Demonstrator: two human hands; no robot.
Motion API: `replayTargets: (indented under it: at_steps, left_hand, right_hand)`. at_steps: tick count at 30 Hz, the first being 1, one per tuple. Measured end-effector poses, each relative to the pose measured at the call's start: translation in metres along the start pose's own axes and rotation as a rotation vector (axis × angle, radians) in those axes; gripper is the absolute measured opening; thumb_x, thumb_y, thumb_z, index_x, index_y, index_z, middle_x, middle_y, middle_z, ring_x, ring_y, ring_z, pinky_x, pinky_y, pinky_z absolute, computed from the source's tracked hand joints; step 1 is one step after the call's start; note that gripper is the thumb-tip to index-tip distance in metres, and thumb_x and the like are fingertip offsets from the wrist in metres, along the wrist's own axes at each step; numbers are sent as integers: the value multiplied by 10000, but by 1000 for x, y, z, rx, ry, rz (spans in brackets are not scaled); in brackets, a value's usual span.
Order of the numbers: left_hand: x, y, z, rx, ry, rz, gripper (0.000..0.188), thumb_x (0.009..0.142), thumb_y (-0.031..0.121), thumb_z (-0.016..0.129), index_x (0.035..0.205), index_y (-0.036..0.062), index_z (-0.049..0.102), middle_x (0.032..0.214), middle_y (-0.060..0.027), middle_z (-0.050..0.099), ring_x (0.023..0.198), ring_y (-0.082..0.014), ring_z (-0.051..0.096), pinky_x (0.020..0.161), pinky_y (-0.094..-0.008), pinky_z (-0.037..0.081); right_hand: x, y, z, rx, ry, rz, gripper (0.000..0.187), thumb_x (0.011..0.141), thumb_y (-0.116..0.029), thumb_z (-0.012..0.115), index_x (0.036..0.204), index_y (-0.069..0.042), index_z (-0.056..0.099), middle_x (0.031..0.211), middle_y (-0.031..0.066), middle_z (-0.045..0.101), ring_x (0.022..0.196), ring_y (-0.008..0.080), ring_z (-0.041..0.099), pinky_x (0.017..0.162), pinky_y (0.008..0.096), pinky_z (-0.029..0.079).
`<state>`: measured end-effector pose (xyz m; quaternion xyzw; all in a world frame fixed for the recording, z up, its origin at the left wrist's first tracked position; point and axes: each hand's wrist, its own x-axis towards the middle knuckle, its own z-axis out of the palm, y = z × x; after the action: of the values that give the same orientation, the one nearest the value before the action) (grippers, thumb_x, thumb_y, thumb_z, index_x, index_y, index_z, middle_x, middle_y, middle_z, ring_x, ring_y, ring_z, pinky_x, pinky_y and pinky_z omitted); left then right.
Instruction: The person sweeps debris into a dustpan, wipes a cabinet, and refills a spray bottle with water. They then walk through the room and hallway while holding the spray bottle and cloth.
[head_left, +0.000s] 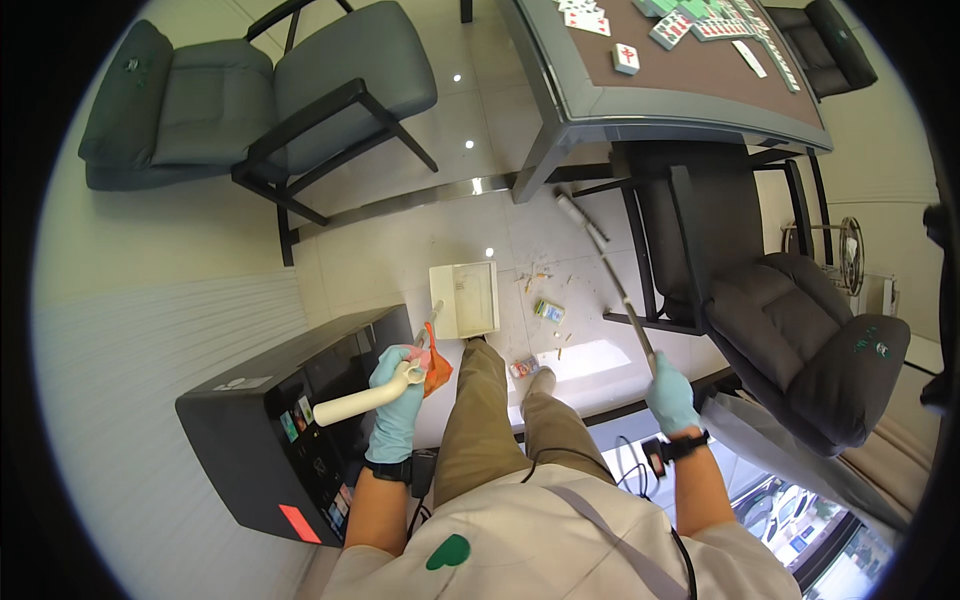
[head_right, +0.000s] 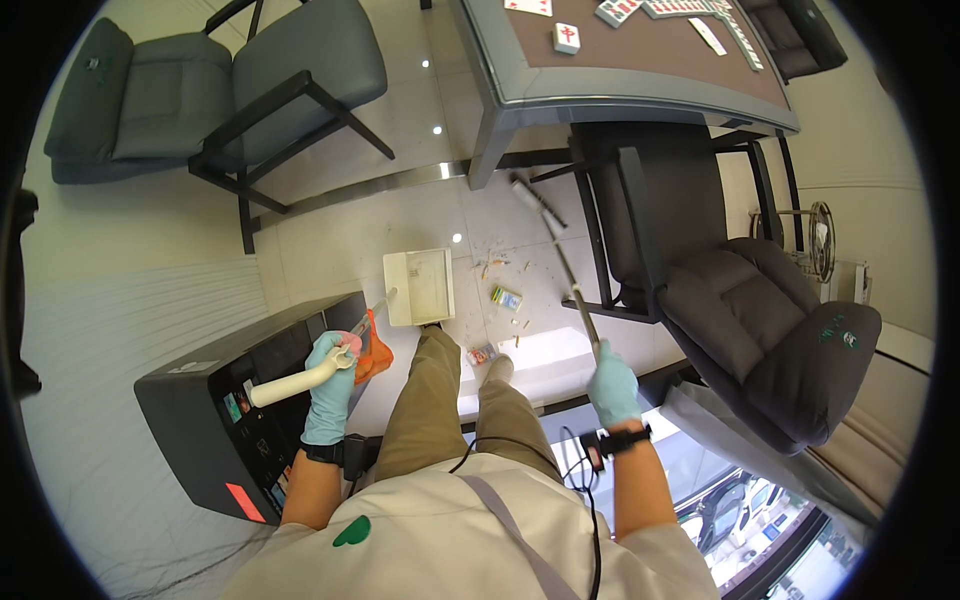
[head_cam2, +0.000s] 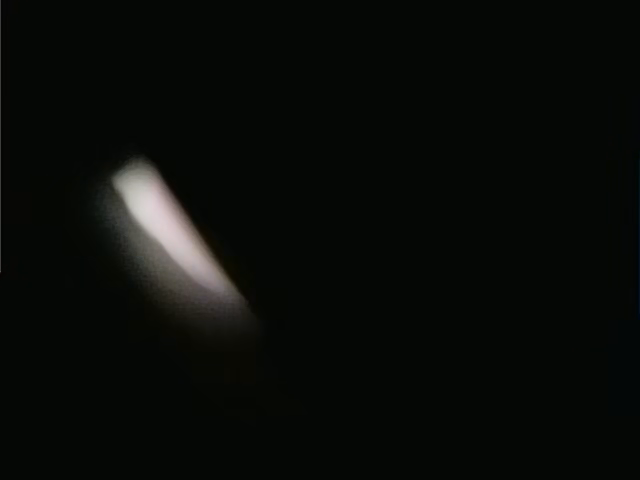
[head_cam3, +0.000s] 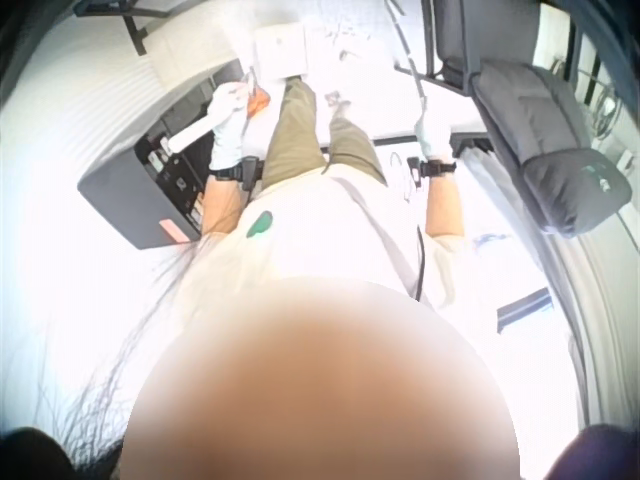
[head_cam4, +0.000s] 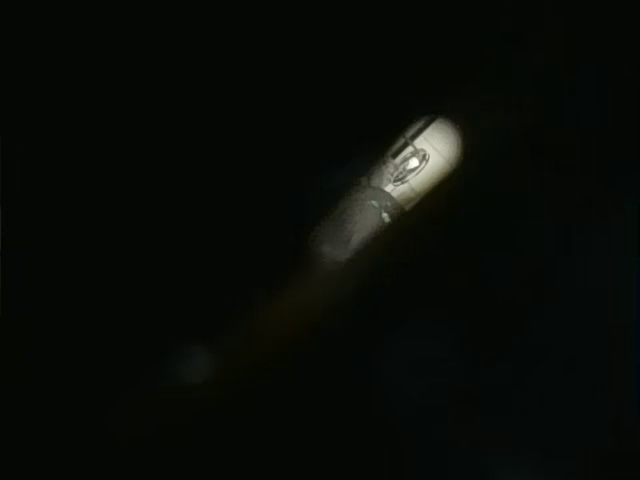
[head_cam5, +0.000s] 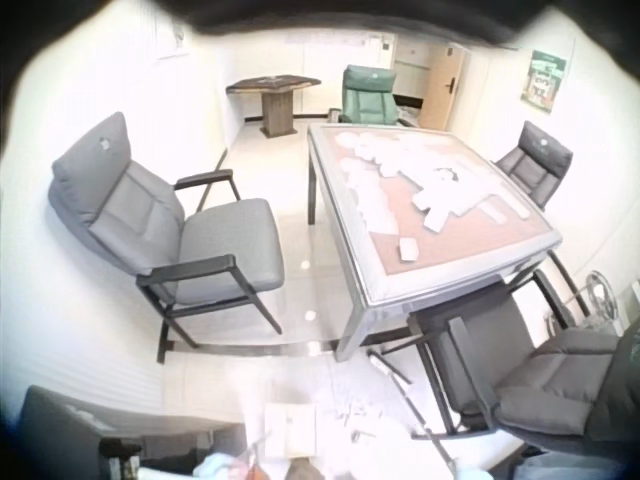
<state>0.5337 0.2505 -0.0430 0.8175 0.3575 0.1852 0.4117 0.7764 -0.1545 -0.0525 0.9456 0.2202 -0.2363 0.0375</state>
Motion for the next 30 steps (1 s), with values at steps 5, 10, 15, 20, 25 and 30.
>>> replayTargets:
  at_steps: [5,10,15,20,25,30]
  left_hand:
    - [-4,-5,1,44,-29,-21,144,797,36,731,879,28,614,866,-113,645,770,-291,637,703,-338,523]
    - [-6,-11,5,-20,-18,-56,116,821,35,696,876,11,597,865,-115,637,768,-285,624,716,-324,514]
    - [-5,-11,5,-55,34,-60,121,821,44,710,860,13,601,867,-104,647,759,-278,627,705,-328,514]
    - [-14,-4,4,-11,26,-40,116,812,25,714,864,15,610,863,-105,640,757,-274,620,715,-323,514]
    - [-33,-1,7,-22,-8,-32,141,790,-21,716,871,-1,603,910,-109,635,799,-248,619,735,-305,509]
    - [-45,-1,14,-51,61,-69,211,763,-44,773,884,24,613,885,-81,680,763,-236,645,705,-310,519]
  right_hand:
    - [65,-48,70,-159,-232,-76,428,989,-86,430,1389,66,420,1016,248,683,843,372,711,718,456,582]
    - [-11,5,31,-43,-222,-112,469,911,-56,555,1371,4,488,983,264,677,892,444,668,789,525,528]
    - [-79,45,11,70,-184,110,465,825,-11,576,1290,-17,586,918,282,671,871,452,668,724,531,526]
    - [1,8,89,245,19,260,490,862,-94,603,1336,12,537,1040,313,671,956,466,661,840,525,521]
    - [142,-7,158,169,282,221,608,881,-88,585,1452,-3,394,1034,282,670,917,468,665,832,516,535]
    - [255,14,164,47,229,211,647,883,-76,527,1503,-5,357,991,263,658,867,421,678,740,469,559]
